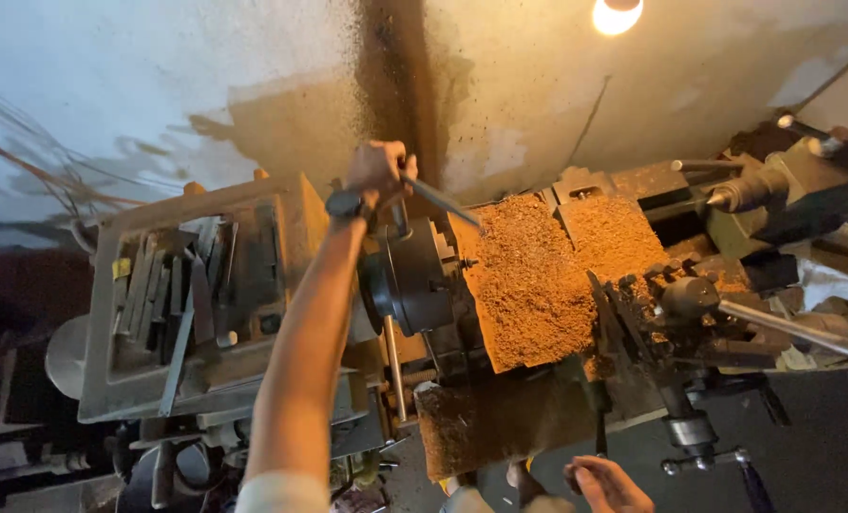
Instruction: Sorting and organizing a large number of motorcycle brake pads on a workshop floor.
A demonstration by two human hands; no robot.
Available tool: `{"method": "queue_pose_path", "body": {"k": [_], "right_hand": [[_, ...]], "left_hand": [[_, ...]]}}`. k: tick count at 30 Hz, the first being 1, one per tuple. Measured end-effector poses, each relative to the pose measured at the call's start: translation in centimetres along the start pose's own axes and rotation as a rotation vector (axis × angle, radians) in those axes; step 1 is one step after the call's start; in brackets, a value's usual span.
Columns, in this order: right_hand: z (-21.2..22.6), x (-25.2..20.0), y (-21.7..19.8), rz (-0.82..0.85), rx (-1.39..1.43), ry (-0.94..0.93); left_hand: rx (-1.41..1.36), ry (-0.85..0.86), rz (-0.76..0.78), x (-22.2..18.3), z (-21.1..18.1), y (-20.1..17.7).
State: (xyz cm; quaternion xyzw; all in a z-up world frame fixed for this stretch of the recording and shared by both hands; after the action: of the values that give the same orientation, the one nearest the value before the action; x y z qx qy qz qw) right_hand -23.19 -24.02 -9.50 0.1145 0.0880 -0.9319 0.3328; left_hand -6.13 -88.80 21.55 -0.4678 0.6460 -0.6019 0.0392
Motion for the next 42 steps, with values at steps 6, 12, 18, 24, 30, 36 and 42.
{"method": "queue_pose_path", "body": {"k": [6,12,18,24,30,36,42], "right_hand": [[21.6,0.3,11.3,0.078,-0.125,-0.221],[36.0,5.4,22.9,-0.267,-0.134,-0.994],[41.1,10.7,30.9,-0.332,0.147,-0.842],[43.4,9.7,31.3,-0.332,0.356,-0.604],[42.6,13.0,32.4,-0.417,0.535,-0.490],[41.9,16.8,30.9,-0.546,0.209,-0.491],[46.0,24.2,36.3,-0.210,0.505,-0.337]], "left_hand": [[0.156,0.118,0.025,-6.1,-7.1,-4.8],[0.120,0.016,0.037,-5.3,-6.8,-5.0],[0.016,0.150,0.091,-4.3,-5.2,-7.4],[0.010,0.392,0.144,-4.7,-4.1,-7.8],[0.089,0.340,0.204,-3.9,-3.8,-6.9],[0.117,0.320,-0.007,-5.9,-5.0,-5.6],[0.133,-0.187,0.041,-10.2,-6.7,-7.4]]}}
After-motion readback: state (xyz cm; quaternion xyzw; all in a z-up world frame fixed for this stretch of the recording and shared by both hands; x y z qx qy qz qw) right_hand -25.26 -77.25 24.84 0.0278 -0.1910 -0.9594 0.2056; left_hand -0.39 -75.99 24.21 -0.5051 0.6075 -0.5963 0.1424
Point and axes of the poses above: each hand's wrist, its own x-axis towards the middle knuckle, its own y-axis out of the palm, z = x × y, the point moved 4 cm from there along x, towards the middle knuckle, and after that the axes turned 6 degrees about -z, right-handed, at the moved point
